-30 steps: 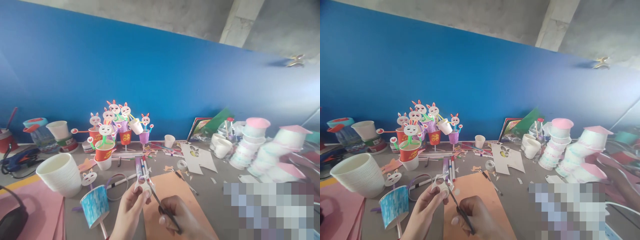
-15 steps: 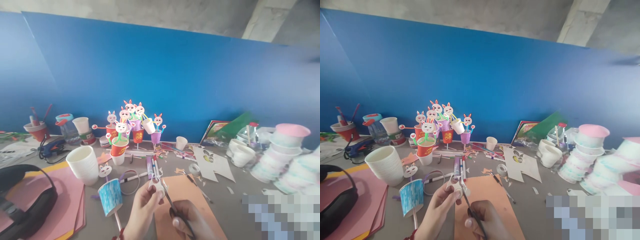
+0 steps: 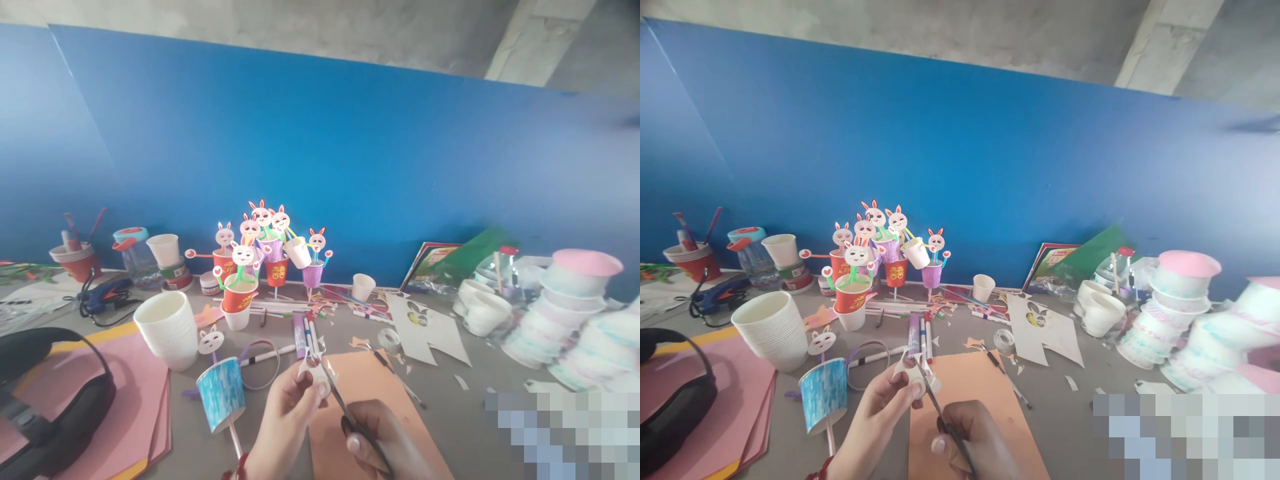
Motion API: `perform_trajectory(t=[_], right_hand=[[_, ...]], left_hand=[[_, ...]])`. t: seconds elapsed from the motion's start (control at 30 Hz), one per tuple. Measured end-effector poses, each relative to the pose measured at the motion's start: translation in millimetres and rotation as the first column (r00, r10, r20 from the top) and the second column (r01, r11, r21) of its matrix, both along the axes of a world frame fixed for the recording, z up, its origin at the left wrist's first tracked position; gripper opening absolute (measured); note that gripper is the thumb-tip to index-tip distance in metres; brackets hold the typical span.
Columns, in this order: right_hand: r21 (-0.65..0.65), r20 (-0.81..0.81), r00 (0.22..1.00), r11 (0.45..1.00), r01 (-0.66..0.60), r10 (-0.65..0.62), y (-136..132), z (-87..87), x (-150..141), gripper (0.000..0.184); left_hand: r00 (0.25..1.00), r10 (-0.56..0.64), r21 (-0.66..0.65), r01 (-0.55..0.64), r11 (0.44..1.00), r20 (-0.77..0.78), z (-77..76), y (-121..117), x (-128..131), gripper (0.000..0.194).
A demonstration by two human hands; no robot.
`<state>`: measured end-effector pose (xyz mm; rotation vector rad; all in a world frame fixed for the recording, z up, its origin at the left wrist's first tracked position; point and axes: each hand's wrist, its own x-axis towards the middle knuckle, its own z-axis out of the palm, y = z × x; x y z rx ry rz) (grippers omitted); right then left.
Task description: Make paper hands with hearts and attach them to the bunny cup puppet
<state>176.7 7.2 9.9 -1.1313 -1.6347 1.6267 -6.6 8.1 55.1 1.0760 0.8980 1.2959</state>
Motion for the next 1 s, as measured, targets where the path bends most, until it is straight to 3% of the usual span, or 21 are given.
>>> perform_trajectory(t=[1.0], right_hand=[[-0.006,-0.041,0.999,1.000,-0.006,0.006,0,-9.5,6,0.068]], left_hand=[[0.998,-0.005,-0.008,0.005,1.000,0.070,-2.1,1,-2,0.029]])
